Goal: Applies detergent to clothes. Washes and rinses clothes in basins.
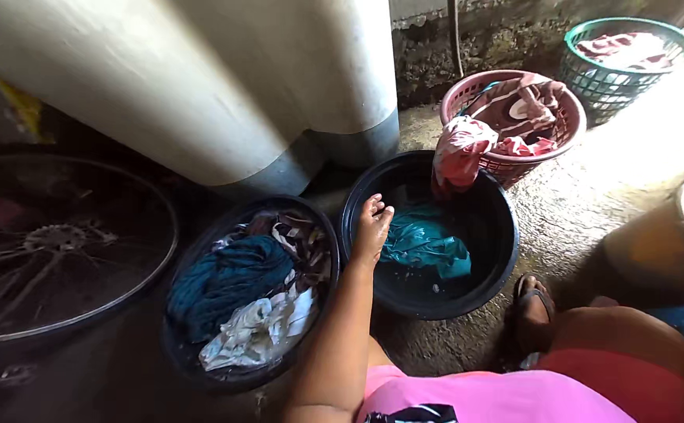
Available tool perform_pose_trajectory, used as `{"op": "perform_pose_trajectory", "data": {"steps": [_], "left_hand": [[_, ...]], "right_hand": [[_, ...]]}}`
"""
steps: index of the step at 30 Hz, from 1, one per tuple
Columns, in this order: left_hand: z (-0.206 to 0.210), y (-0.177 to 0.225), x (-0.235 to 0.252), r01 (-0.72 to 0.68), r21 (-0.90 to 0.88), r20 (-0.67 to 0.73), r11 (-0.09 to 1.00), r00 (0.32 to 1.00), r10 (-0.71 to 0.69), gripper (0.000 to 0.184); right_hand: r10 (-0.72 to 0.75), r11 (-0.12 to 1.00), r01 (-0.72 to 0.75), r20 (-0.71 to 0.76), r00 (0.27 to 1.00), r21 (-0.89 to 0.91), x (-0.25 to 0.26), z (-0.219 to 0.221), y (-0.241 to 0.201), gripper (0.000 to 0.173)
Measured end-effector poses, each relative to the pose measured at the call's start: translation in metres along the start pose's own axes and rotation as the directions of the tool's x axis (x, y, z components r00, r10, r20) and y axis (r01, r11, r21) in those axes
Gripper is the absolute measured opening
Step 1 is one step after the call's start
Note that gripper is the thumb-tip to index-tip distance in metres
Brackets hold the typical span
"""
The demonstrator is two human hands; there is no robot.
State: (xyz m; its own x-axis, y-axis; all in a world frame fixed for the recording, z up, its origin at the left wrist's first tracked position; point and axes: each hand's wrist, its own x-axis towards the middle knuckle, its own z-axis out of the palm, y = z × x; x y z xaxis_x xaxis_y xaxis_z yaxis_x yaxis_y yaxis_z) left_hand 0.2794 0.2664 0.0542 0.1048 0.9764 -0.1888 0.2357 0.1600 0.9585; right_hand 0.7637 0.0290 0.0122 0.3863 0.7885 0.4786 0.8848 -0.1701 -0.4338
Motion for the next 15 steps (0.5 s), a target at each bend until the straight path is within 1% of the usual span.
{"op": "perform_pose_trajectory", "data": {"steps": [1, 2, 3, 4, 5, 6, 7, 8, 9, 10, 12, 13, 14, 15], "left_hand": [[-0.001, 0.001, 0.0, -0.005, 0.002, 0.0, 1.0, 1.0, 0.005, 0.052], [-0.002, 0.002, 0.0, -0.012, 0.005, -0.003, 1.0, 1.0, 0.012, 0.051], [-0.004, 0.002, 0.001, -0.018, 0.009, -0.004, 1.0, 1.0, 0.018, 0.05], [-0.005, 0.002, 0.002, -0.024, 0.013, -0.006, 1.0, 1.0, 0.024, 0.049], [-0.006, 0.001, 0.002, -0.029, 0.015, -0.009, 0.999, 1.0, 0.029, 0.049], [-0.007, 0.001, 0.003, -0.034, 0.014, -0.013, 0.999, 0.999, 0.034, 0.048], [-0.007, 0.002, 0.004, -0.039, 0.009, -0.013, 0.999, 0.999, 0.039, 0.047], [-0.007, 0.003, 0.006, -0.04, 0.003, -0.01, 0.999, 0.999, 0.04, 0.047], [-0.007, 0.003, 0.006, -0.037, -0.009, -0.01, 0.999, 0.999, 0.037, 0.047], [-0.008, 0.004, 0.006, -0.033, -0.016, -0.009, 0.999, 0.999, 0.033, 0.046], [-0.008, 0.006, 0.007, -0.037, -0.021, 0.0, 0.999, 0.999, 0.037, 0.047], [-0.009, 0.006, 0.007, -0.045, -0.016, 0.008, 0.999, 0.999, 0.045, 0.047], [-0.01, 0.005, 0.008, -0.053, -0.009, 0.019, 0.999, 0.998, 0.053, 0.047], [-0.01, 0.004, 0.008, -0.059, 0.001, 0.027, 0.998, 0.998, 0.059, 0.047]], "right_hand": [[0.243, 0.969, -0.244, 0.321, 0.915, -0.037, 0.03, 0.002, -0.074, 0.048], [0.262, 0.958, -0.283, 0.52, 0.813, -0.04, 0.053, 0.017, -0.122, 0.047], [0.142, 0.982, -0.189, 0.653, 0.744, 0.002, 0.064, 0.041, -0.15, 0.044], [0.017, 0.996, -0.076, 0.764, 0.644, 0.042, 0.067, 0.068, -0.17, 0.043], [-0.077, 0.997, 0.024, 0.851, 0.519, 0.076, 0.066, 0.097, -0.186, 0.043], [-0.138, 0.989, 0.103, 0.908, 0.396, 0.105, 0.061, 0.128, -0.199, 0.044], [-0.167, 0.981, 0.148, 0.94, 0.298, 0.128, 0.053, 0.158, -0.21, 0.044], [-0.176, 0.977, 0.162, 0.958, 0.226, 0.141, 0.044, 0.187, -0.218, 0.045], [-0.165, 0.978, 0.155, 0.968, 0.19, 0.137, 0.033, 0.216, -0.222, 0.047], [-0.134, 0.984, 0.143, 0.974, 0.183, 0.109, 0.018, 0.244, -0.221, 0.052], [-0.005, 0.997, 0.075, 0.974, 0.227, -0.012, -0.014, 0.286, -0.213, 0.067], [0.071, 0.996, 0.034, 0.971, 0.229, -0.081, -0.03, 0.295, -0.211, 0.069], [0.123, 0.991, 0.032, 0.969, 0.215, -0.133, -0.045, 0.301, -0.209, 0.065], [0.166, 0.981, 0.07, 0.968, 0.19, -0.182, -0.058, 0.302, -0.211, 0.057]]}}
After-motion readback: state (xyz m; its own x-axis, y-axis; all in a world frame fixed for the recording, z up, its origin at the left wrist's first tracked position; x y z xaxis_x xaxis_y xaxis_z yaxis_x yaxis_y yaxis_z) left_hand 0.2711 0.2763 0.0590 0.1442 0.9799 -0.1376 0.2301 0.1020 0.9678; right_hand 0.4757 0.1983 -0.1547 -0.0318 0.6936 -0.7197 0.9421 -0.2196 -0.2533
